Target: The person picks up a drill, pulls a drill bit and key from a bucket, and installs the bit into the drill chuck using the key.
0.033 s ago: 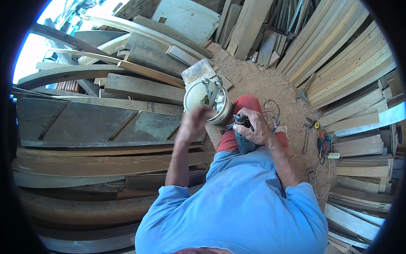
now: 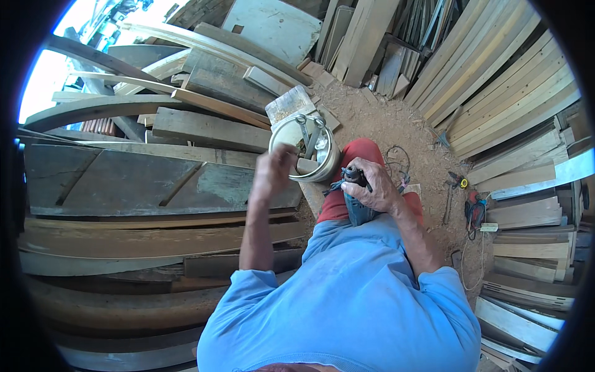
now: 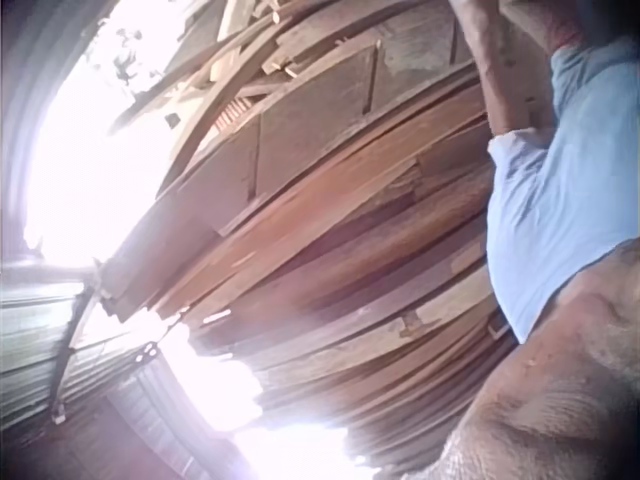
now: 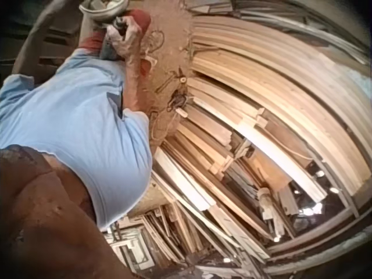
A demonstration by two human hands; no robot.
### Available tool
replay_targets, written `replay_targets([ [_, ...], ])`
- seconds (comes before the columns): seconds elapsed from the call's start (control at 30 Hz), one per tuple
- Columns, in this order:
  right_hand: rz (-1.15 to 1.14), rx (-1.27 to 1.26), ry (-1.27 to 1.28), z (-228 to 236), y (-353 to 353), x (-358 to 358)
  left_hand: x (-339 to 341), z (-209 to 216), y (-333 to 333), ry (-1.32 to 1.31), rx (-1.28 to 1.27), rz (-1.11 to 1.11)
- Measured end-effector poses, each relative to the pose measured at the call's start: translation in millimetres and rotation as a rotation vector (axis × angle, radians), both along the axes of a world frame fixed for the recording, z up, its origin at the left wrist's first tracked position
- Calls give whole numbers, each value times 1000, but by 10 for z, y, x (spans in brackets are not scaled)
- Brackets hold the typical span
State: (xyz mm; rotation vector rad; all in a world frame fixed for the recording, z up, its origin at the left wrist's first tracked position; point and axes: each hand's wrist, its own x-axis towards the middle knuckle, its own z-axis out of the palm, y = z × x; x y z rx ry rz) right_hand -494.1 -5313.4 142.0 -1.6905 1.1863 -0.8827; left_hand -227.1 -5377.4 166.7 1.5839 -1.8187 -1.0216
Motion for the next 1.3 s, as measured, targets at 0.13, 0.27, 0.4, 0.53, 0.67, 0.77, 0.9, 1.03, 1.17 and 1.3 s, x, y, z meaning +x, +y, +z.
replay_targets([
  [0.13, 28, 0, 1, 55, -6, 35, 365, -400, -778, -534, -92, -260],
  [0.27, 33, -1, -19, 47, -8, 59, 110, -1088, -1091, -879, 78, -627],
  [0.4, 24, 27, -7, 75, 23, 30, 76, -1230, -1221, -796, 291, -563],
  [0.53, 27, 37, -10, 58, 20, 5, -8, -1559, -1239, -786, 361, -368],
  [0.67, 24, 51, -2, 75, 20, 3, -115, -1571, -1319, -876, 485, -362],
  [0.77, 15, 31, -1, 72, 22, 9, -130, -1543, -1283, -838, 469, -319],
  [0.9, 19, 16, -9, 76, 19, 9, -75, -1526, -1255, -845, 389, -336],
  [1.03, 6, 12, -11, 73, 34, -6, -3, -1454, -1120, -837, 157, -367],
  [1.17, 1, 8, -13, 31, 21, -34, 48, -1480, -1018, -853, -57, -378],
  [1.3, 11, 31, -18, 44, 16, -31, -18, -1489, -1071, -805, 12, -249],
])
